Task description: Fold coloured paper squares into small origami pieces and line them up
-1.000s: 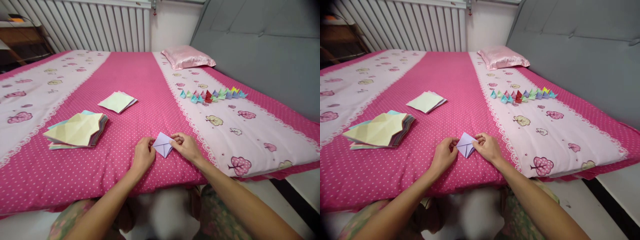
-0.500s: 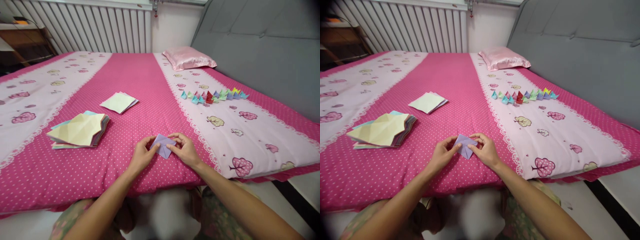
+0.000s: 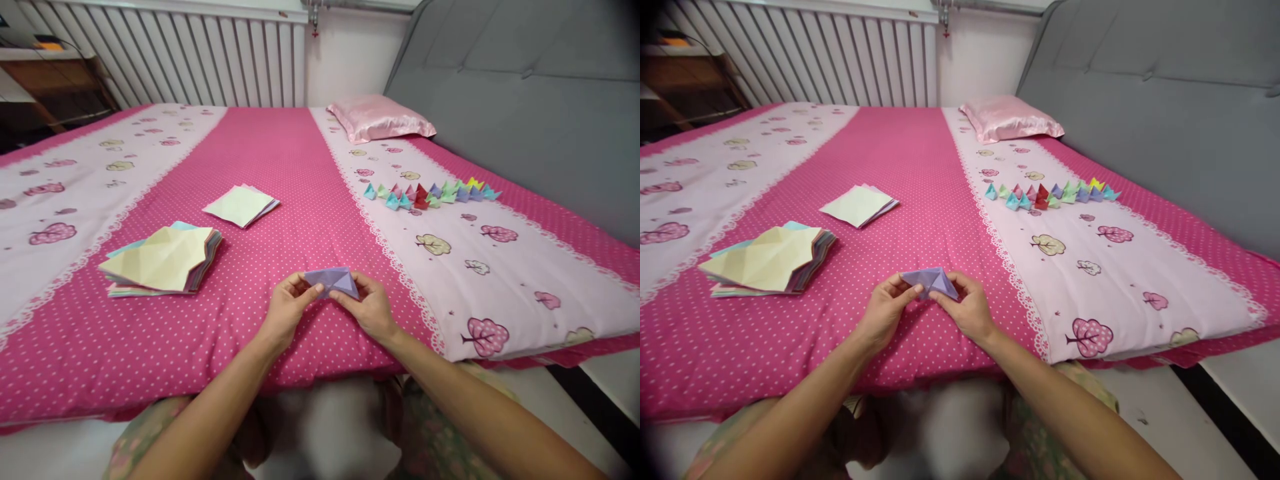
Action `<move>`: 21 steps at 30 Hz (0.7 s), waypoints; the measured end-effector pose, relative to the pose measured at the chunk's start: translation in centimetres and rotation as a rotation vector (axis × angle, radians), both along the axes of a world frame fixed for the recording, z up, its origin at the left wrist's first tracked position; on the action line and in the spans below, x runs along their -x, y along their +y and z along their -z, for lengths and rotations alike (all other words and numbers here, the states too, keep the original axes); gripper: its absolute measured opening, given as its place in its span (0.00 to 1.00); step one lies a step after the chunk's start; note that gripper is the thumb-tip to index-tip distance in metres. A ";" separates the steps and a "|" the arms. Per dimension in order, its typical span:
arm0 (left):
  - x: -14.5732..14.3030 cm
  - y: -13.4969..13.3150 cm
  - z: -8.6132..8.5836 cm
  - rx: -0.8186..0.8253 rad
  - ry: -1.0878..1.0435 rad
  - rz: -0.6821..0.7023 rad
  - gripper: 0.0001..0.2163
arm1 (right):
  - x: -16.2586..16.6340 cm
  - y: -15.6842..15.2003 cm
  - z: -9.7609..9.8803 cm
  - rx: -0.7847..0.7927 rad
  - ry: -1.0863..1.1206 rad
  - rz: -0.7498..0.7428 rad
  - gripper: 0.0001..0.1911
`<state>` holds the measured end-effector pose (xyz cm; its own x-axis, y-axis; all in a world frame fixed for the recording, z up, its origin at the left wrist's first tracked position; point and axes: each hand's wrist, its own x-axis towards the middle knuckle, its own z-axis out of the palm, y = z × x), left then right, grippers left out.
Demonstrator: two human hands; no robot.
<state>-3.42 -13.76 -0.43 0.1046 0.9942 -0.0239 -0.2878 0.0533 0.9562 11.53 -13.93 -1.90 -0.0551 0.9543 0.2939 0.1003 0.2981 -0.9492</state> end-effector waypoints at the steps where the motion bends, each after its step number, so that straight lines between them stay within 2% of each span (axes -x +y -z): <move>1: 0.0 0.0 0.1 -0.016 0.030 0.010 0.07 | -0.1 -0.1 -0.1 -0.043 -0.027 0.033 0.06; 4: 0.3 0.1 0.2 -0.138 0.195 -0.004 0.05 | -0.5 -0.2 -0.4 -0.267 -0.152 0.076 0.03; 7: 0.8 0.4 0.0 -0.365 0.493 -0.088 0.06 | -1.1 -0.2 -0.5 -0.528 -0.318 0.091 0.09; 10: 1.4 0.5 -0.2 -0.615 0.765 -0.191 0.08 | -1.5 0.0 -0.2 -0.667 -0.498 0.169 0.12; 14: 1.7 0.5 0.2 -0.818 0.960 -0.204 0.09 | -1.4 0.2 0.3 -0.686 -0.705 0.218 0.13; 18: 1.6 0.4 0.7 -0.852 1.191 -0.190 0.09 | -1.0 0.2 0.5 -0.607 -0.820 0.173 0.15; 21: 1.6 0.5 0.9 -0.829 1.344 -0.224 0.10 | -0.8 0.2 0.2 -0.545 -0.813 0.047 0.14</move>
<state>-5.04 -13.29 -1.31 0.3109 0.7703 0.5567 0.8206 -0.5131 0.2517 12.32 -13.76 -2.06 -0.4007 0.7054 0.5846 0.6858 0.6541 -0.3192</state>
